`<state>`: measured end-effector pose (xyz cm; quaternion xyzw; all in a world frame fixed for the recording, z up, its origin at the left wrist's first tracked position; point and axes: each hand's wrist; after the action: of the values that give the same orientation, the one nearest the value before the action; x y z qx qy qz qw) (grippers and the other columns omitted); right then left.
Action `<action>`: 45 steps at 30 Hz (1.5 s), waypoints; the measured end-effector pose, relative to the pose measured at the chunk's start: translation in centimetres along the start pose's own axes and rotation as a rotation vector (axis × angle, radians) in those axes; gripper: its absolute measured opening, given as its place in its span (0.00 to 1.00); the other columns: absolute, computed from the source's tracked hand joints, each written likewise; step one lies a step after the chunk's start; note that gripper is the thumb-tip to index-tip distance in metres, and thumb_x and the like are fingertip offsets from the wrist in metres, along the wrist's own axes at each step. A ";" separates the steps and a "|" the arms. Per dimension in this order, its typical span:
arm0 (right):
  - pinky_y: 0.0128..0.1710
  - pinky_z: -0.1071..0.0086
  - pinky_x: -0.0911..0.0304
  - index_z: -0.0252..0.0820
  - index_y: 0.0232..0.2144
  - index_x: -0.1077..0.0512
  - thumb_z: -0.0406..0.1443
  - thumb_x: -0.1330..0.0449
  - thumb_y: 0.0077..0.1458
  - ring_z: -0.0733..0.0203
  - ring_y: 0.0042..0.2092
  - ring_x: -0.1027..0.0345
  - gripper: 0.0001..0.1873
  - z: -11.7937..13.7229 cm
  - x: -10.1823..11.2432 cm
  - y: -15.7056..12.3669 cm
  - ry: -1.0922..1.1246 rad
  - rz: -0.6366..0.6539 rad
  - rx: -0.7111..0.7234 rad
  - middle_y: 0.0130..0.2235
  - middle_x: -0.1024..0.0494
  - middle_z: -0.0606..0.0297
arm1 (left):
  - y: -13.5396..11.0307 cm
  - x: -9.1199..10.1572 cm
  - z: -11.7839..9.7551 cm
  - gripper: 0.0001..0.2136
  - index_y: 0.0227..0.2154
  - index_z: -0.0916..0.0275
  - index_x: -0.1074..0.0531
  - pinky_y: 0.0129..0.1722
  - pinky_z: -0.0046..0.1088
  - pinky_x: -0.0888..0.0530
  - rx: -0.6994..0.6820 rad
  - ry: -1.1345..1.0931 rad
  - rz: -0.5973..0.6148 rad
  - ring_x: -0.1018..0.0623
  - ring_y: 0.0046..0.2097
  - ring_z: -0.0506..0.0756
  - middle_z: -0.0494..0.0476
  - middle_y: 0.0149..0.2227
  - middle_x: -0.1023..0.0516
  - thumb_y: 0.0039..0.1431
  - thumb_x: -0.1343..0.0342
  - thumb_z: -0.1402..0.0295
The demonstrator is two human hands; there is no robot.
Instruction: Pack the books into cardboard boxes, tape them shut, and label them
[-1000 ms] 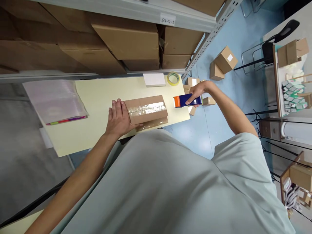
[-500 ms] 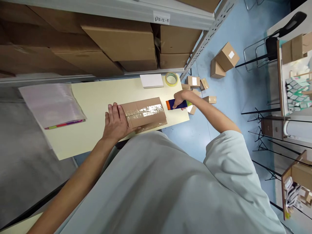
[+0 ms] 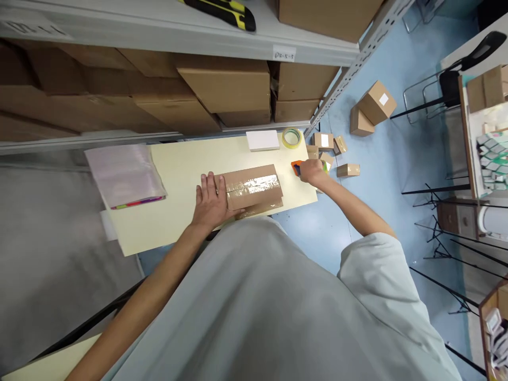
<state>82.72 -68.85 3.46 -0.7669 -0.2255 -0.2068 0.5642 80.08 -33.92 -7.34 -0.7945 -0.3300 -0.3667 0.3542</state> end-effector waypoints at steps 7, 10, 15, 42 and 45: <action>0.52 0.52 0.27 0.40 0.55 0.21 0.54 0.45 0.73 0.33 0.56 0.20 0.27 0.5 7.9 -5.5 0.096 -0.345 0.108 0.53 0.16 0.40 | -0.4 -0.5 0.0 0.63 0.79 0.79 0.53 0.78 0.63 0.56 0.017 0.144 -0.045 0.61 0.82 0.81 0.88 0.81 0.64 0.55 0.30 0.42; 0.49 0.53 0.28 0.40 0.57 0.23 0.56 0.47 0.74 0.33 0.53 0.19 0.30 3.5 13.6 -7.0 0.135 -0.505 0.243 0.51 0.16 0.41 | -0.4 -0.7 0.3 0.61 0.80 0.75 0.51 0.79 0.62 0.56 0.031 0.218 -0.045 0.59 0.82 0.79 0.84 0.81 0.61 0.53 0.28 0.46; 0.53 0.53 0.30 0.33 0.59 0.27 0.54 0.46 0.76 0.33 0.56 0.22 0.30 10.2 24.4 -6.1 0.101 -0.771 0.483 0.54 0.18 0.39 | -0.2 -1.6 1.1 0.62 0.81 0.70 0.54 0.78 0.64 0.53 0.023 0.264 -0.100 0.60 0.82 0.77 0.80 0.82 0.62 0.53 0.30 0.45; 0.65 0.53 0.36 0.25 0.61 0.28 0.50 0.42 0.76 0.36 0.63 0.27 0.31 16.6 34.3 1.9 0.160 -0.989 0.585 0.61 0.23 0.35 | -0.5 -2.2 1.5 0.63 0.81 0.71 0.55 0.78 0.65 0.52 0.034 0.280 -0.090 0.58 0.82 0.78 0.81 0.82 0.63 0.53 0.31 0.40; 0.69 0.42 0.41 0.29 0.70 0.35 0.53 0.57 0.80 0.31 0.71 0.37 0.37 15.6 29.7 1.0 0.220 -1.109 0.582 0.68 0.30 0.36 | -0.4 -1.3 0.9 0.58 0.80 0.72 0.52 0.78 0.64 0.55 0.034 0.248 -0.064 0.58 0.82 0.78 0.81 0.82 0.63 0.57 0.34 0.42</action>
<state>108.38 -50.83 15.35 -0.3255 -0.5768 -0.4762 0.5784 79.38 -33.33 -8.68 -0.7261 -0.3148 -0.4676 0.3939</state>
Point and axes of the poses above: each hand's wrist, its own y-axis towards the middle knuckle, its own x-axis out of the back of the hand, z = x × y
